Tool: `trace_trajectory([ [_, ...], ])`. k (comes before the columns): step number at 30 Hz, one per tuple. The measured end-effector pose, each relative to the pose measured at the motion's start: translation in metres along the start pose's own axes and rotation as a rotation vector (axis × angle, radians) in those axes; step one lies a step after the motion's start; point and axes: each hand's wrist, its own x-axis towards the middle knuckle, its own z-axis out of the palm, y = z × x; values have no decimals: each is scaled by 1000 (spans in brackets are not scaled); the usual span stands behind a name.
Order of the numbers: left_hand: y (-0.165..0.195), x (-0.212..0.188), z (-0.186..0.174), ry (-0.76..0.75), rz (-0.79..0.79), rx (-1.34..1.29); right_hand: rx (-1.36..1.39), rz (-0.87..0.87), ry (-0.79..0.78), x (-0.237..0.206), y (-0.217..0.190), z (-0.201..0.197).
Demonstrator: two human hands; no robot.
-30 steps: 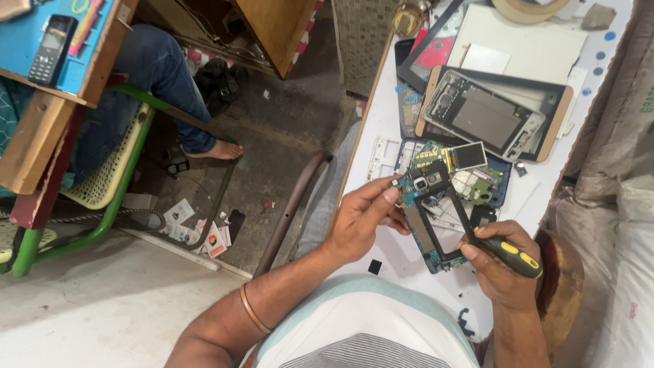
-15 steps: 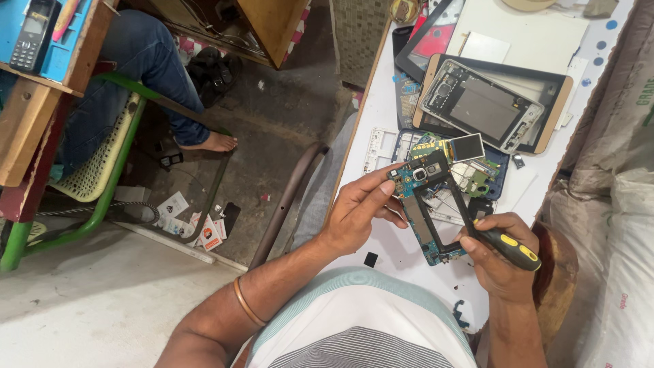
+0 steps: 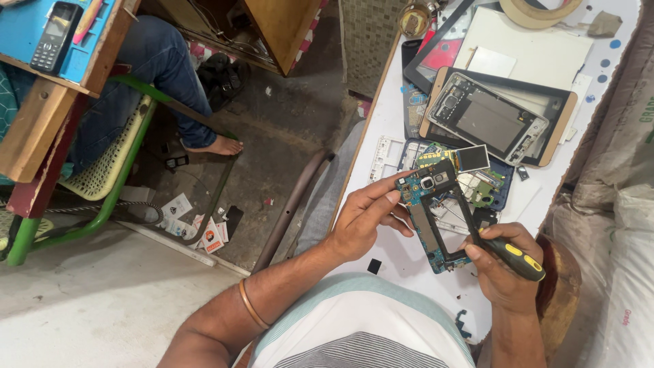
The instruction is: The person holds a disassembled mobile phone frame with its motherboard and uses a screwdriver to unscrew and pry internal components, working over a cluttered repair bench with other phone parts and screens nearby.
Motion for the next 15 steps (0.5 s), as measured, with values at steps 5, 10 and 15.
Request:
trace_trajectory([
  [5,-1,0,0,5,5,25,-2,3,-4,0,1,-1],
  [10,-3,0,1,20,18,49,4,5,-3,-1,1,-1],
  [15,0,1,1,6,27,118,12,9,-4,-1,2,-2],
])
